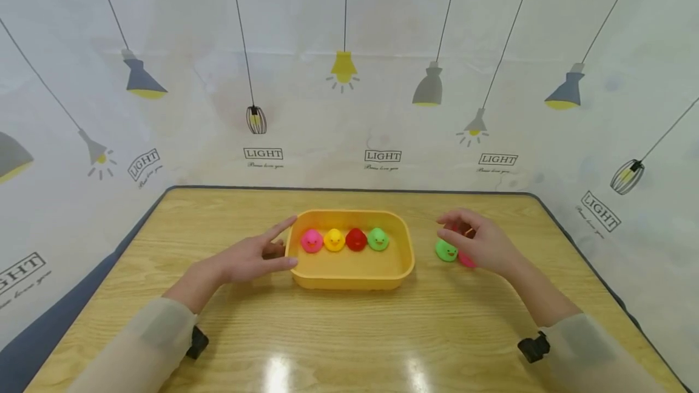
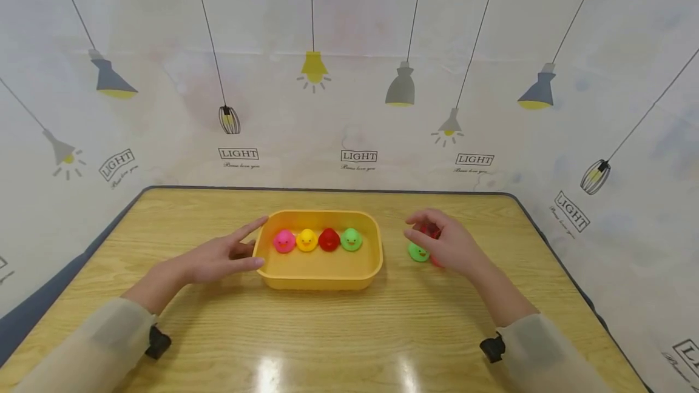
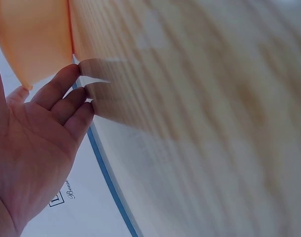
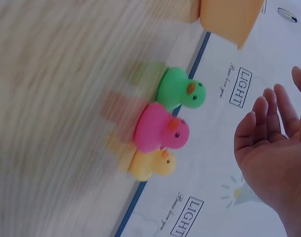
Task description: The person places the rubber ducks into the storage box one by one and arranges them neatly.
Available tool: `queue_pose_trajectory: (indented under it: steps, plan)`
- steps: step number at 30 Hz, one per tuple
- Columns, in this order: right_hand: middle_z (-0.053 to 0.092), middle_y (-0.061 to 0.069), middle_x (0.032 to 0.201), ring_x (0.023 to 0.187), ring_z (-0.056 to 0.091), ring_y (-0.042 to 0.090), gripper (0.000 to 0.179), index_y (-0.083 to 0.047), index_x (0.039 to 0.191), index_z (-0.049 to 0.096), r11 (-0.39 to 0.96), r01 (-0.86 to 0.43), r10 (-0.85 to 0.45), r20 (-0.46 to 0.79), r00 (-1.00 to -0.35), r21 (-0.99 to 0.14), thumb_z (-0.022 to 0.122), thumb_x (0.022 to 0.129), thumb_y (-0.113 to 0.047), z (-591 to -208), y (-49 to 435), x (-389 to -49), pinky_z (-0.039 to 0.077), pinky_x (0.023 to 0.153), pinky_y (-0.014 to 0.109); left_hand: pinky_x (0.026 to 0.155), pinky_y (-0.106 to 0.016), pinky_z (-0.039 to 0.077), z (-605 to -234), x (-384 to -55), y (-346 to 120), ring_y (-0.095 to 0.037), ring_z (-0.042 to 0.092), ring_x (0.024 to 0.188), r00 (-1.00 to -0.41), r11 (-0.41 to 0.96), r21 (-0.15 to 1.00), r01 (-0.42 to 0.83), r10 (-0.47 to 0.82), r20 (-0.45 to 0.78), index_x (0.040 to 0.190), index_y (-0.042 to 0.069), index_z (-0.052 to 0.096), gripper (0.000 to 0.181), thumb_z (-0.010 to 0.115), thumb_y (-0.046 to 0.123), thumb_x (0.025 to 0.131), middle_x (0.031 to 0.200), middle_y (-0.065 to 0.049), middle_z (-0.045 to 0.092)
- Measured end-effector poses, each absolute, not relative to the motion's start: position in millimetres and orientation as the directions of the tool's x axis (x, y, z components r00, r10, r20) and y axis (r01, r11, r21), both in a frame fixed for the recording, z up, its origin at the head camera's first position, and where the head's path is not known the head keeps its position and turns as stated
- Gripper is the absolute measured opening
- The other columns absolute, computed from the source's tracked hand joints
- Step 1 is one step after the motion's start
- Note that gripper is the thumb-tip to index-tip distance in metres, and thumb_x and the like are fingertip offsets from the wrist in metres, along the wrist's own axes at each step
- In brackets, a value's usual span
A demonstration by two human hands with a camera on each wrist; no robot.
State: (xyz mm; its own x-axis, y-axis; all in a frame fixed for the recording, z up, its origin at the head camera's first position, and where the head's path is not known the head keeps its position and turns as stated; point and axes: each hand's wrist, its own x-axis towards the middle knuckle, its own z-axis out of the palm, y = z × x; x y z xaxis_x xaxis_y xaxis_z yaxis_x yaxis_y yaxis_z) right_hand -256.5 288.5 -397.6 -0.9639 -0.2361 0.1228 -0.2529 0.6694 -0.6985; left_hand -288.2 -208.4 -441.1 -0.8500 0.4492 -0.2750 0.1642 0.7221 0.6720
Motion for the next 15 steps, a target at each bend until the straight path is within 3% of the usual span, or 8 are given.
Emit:
queue_pose_trajectory:
  steps: [8,15]
  plan:
    - [0.073,0.006,0.121,0.100,0.061,0.024,0.038,-0.012,0.133,0.072,0.714,-0.202,-0.199,0.083,-0.976,-0.670,0.071,0.109,-0.041,-399.5,311.9,-245.8,0.055,0.076,0.026,0.127,-0.075,0.034,-439.5,-287.0,-207.2,-0.044,0.047,0.158,-0.852,0.729,0.664,0.166,0.445,-0.275,0.172,0.057,0.006,0.096,0.066,0.075,0.099,0.167,-0.020,0.053]
    - [0.072,0.006,0.116,0.094,0.062,0.020,0.035,-0.010,0.132,0.073,0.712,-0.210,-0.201,0.091,-0.975,-0.670,0.071,0.109,-0.035,-405.2,330.5,-238.3,0.055,0.074,0.027,0.127,-0.076,0.033,-441.1,-288.3,-207.0,-0.044,0.047,0.158,-0.853,0.731,0.663,0.164,0.442,-0.277,0.172,0.059,0.006,0.095,0.066,0.074,0.099,0.168,-0.019,0.052]
